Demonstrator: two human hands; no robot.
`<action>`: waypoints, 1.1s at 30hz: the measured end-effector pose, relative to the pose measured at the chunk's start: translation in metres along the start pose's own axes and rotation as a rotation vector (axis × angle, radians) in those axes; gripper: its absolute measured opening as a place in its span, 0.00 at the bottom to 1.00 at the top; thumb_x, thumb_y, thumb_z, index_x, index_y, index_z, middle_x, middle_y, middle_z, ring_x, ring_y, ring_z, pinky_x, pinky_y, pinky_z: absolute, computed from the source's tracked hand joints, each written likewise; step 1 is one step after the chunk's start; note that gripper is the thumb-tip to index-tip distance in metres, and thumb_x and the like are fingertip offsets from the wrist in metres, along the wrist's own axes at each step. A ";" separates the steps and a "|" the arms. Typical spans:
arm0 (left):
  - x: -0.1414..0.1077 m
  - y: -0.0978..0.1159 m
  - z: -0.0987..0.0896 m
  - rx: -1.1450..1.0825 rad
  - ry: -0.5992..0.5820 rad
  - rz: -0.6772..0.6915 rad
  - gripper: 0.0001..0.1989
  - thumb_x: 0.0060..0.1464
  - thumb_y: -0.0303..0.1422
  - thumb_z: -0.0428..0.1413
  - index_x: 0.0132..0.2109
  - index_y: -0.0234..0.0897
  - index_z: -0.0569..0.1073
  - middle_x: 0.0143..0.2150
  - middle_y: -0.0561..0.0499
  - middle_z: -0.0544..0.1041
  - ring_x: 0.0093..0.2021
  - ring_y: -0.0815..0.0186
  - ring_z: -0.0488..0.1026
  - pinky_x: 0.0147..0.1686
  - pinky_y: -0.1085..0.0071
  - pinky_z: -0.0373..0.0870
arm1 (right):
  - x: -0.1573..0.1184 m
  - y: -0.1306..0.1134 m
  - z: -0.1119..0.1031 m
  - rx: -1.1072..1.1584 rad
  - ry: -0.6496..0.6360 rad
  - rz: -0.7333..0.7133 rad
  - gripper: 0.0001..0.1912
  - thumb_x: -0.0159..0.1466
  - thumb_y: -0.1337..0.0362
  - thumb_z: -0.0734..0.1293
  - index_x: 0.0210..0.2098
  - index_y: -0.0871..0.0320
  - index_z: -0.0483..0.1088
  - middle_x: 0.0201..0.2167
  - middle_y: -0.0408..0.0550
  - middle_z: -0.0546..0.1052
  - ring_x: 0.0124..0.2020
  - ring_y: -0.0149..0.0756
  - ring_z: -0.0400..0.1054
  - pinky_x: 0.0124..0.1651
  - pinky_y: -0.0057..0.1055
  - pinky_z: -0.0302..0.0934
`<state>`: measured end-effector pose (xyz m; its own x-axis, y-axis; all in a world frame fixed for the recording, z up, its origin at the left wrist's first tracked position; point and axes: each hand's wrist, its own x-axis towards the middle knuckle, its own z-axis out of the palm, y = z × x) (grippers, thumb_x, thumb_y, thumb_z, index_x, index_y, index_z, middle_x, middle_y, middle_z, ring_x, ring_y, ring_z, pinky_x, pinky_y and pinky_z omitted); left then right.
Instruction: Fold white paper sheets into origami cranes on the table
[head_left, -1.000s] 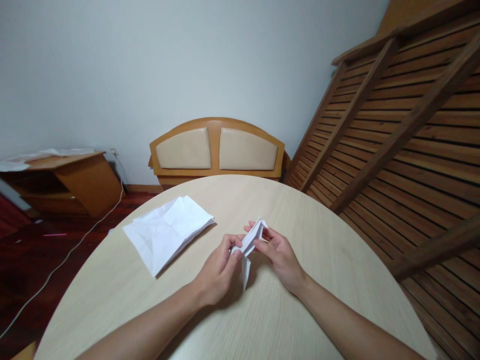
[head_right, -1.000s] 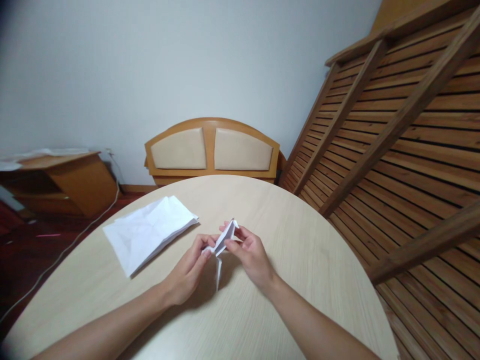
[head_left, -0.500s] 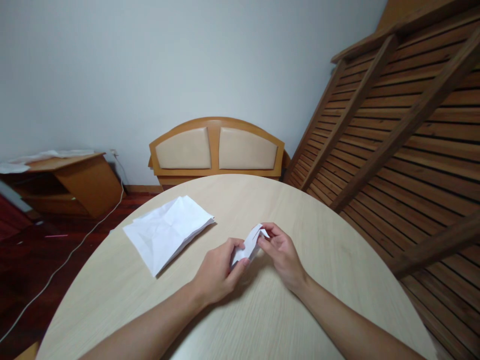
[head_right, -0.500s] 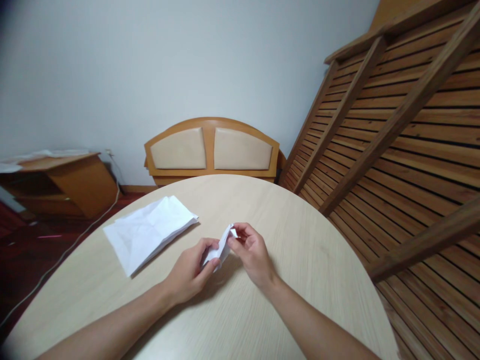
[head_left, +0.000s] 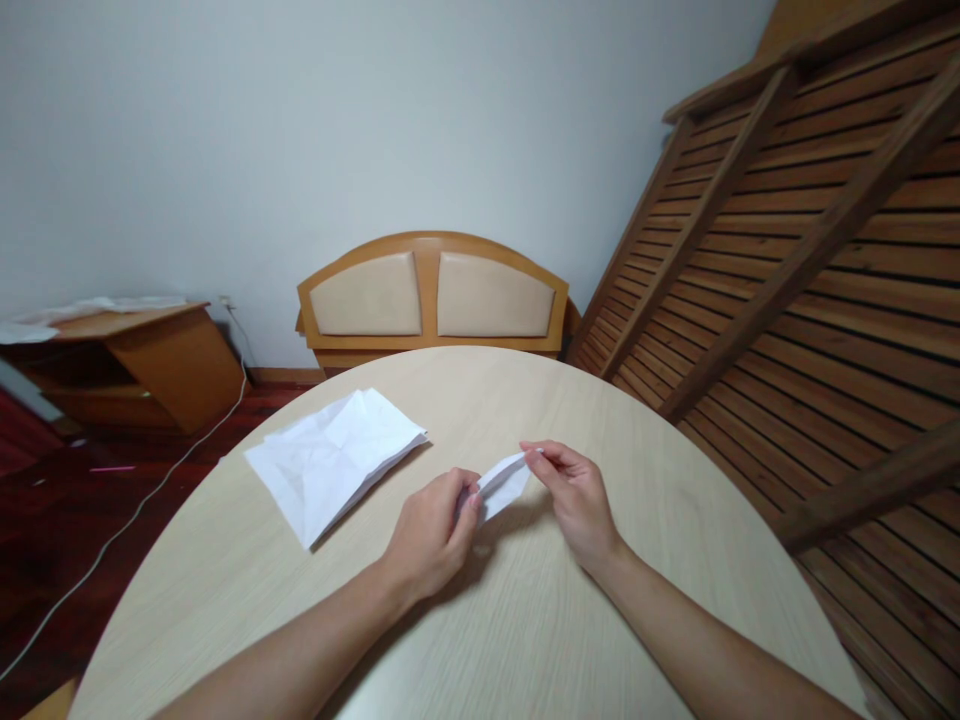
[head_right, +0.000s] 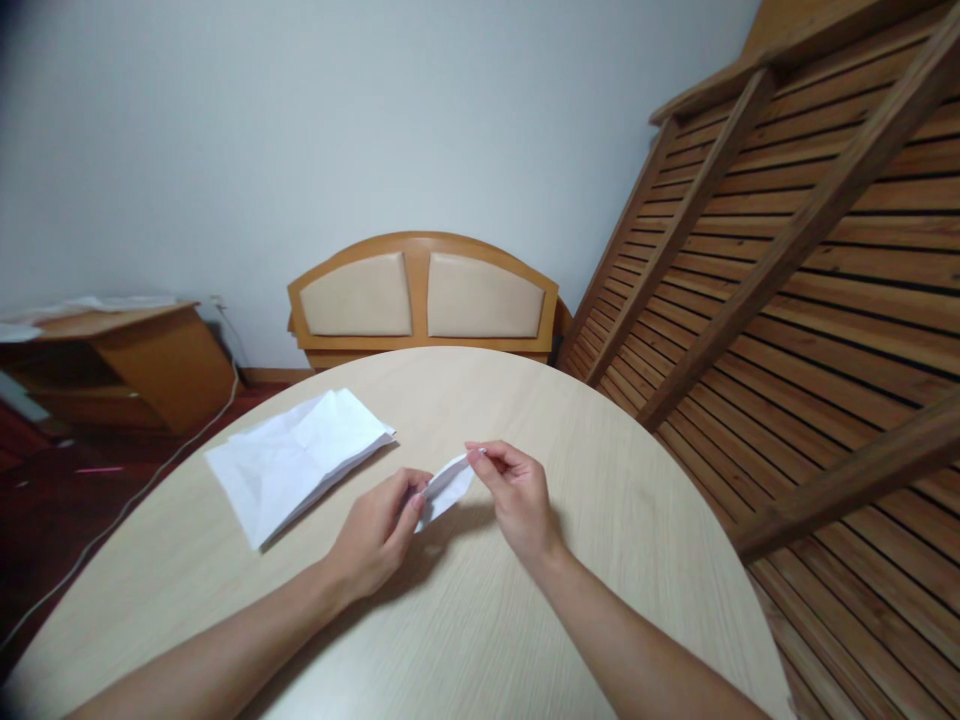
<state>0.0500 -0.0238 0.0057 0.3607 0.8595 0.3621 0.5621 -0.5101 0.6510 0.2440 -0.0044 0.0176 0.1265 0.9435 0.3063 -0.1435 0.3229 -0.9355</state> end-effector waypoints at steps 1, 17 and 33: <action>0.000 0.000 0.000 0.004 0.008 0.004 0.14 0.69 0.39 0.42 0.44 0.39 0.69 0.38 0.47 0.76 0.37 0.60 0.71 0.38 0.65 0.63 | 0.001 0.001 0.000 0.019 0.028 0.008 0.13 0.56 0.51 0.74 0.33 0.54 0.79 0.31 0.45 0.79 0.36 0.37 0.70 0.45 0.36 0.63; -0.001 -0.001 0.011 -0.235 0.276 0.018 0.09 0.68 0.36 0.47 0.40 0.37 0.68 0.35 0.50 0.71 0.35 0.65 0.69 0.36 0.68 0.65 | -0.026 0.004 0.023 0.220 -0.367 0.209 0.28 0.56 0.57 0.76 0.47 0.49 0.56 0.44 0.46 0.74 0.47 0.39 0.72 0.55 0.41 0.65; 0.001 0.008 0.015 -0.549 0.399 0.027 0.07 0.65 0.35 0.54 0.38 0.39 0.67 0.37 0.51 0.70 0.39 0.65 0.69 0.40 0.70 0.67 | -0.029 0.012 0.027 -0.084 -0.289 0.076 0.11 0.63 0.56 0.71 0.40 0.56 0.73 0.42 0.49 0.78 0.44 0.39 0.73 0.51 0.38 0.67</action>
<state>0.0663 -0.0275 0.0010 0.0075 0.8460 0.5332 0.0592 -0.5326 0.8443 0.2125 -0.0255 0.0022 -0.1677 0.9507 0.2611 -0.0583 0.2548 -0.9652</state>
